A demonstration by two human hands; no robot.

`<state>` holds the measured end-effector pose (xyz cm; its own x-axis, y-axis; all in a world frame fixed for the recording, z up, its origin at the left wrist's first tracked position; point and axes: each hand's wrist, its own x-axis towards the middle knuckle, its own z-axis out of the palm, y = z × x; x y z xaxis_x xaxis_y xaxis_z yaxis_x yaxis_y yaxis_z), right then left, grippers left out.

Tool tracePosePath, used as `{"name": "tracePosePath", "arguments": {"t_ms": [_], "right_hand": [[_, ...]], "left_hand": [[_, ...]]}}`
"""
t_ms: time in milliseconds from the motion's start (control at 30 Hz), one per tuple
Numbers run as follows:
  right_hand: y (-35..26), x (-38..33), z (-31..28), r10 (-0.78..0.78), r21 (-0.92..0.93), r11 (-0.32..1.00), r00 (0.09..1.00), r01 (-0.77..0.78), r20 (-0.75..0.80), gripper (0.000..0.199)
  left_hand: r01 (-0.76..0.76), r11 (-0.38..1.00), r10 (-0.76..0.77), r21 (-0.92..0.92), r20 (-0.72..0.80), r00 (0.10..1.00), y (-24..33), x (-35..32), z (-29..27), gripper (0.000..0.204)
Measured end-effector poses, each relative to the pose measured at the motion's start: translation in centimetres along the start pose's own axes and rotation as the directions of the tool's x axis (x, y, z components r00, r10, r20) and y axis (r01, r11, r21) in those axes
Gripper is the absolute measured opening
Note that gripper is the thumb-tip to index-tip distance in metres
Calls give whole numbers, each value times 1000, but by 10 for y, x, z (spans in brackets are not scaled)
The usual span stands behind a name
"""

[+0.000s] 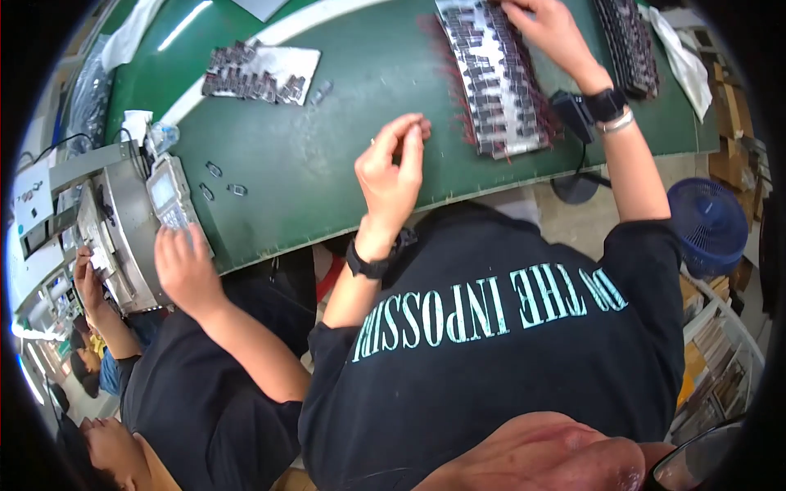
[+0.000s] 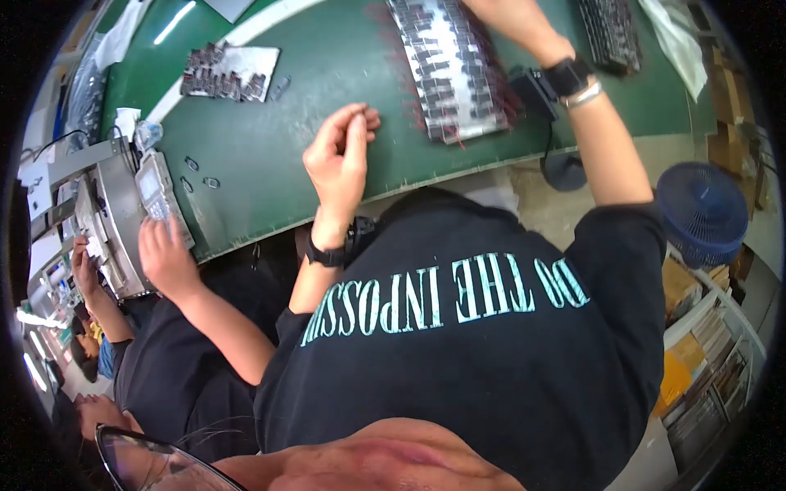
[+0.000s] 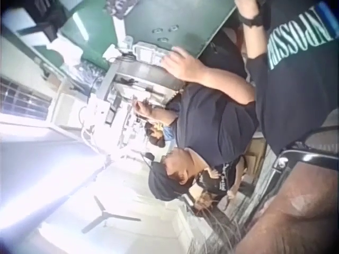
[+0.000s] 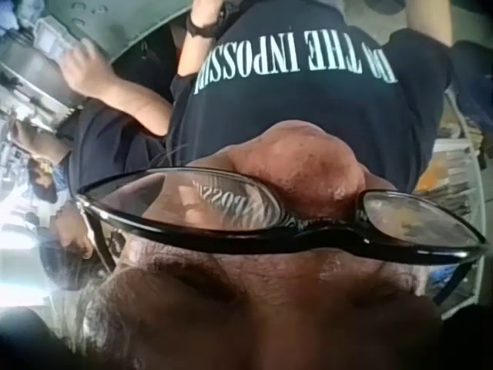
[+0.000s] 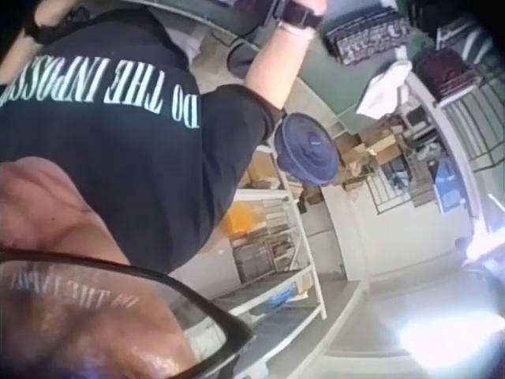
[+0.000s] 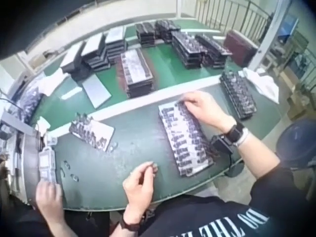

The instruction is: The person picks up a small component from a tray, inspects it with both hands, and then places it back onto the tray, repeating this process for several units.

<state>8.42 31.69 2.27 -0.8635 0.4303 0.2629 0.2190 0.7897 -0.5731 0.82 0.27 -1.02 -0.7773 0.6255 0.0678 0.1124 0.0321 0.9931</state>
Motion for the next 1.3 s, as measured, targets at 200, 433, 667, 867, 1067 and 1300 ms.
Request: {"name": "tracePosePath", "arguments": {"t_ms": [200, 433, 667, 867, 1067, 1300], "right_hand": [[-7, -1, 4, -97, 10, 995, 989, 99, -116, 21], [-6, -4, 6, -129, 21, 991, 984, 132, -122, 21], [-10, -4, 3, -107, 33, 993, 988, 111, -108, 22], [-10, -3, 0, -87, 49, 994, 991, 93, -106, 20], [-11, -1, -2, -75, 93, 992, 991, 86, -108, 20], [-7, -7, 2, -134, 2, 991, 982, 135, -132, 21]], "left_hand": [[-311, 905, 318, 289, 24, 948, 7, 3, 2, 16], [-674, 618, 576, 405, 350, 739, 19, -2, 24, 25], [-623, 663, 550, 415, 296, 781, 16, -5, 35, 22], [-526, 731, 475, 434, 229, 850, 21, -12, 43, 20], [-515, 751, 478, 412, 198, 856, 17, -11, 46, 19], [-532, 731, 491, 428, 212, 845, 23, -9, 44, 19]]}}
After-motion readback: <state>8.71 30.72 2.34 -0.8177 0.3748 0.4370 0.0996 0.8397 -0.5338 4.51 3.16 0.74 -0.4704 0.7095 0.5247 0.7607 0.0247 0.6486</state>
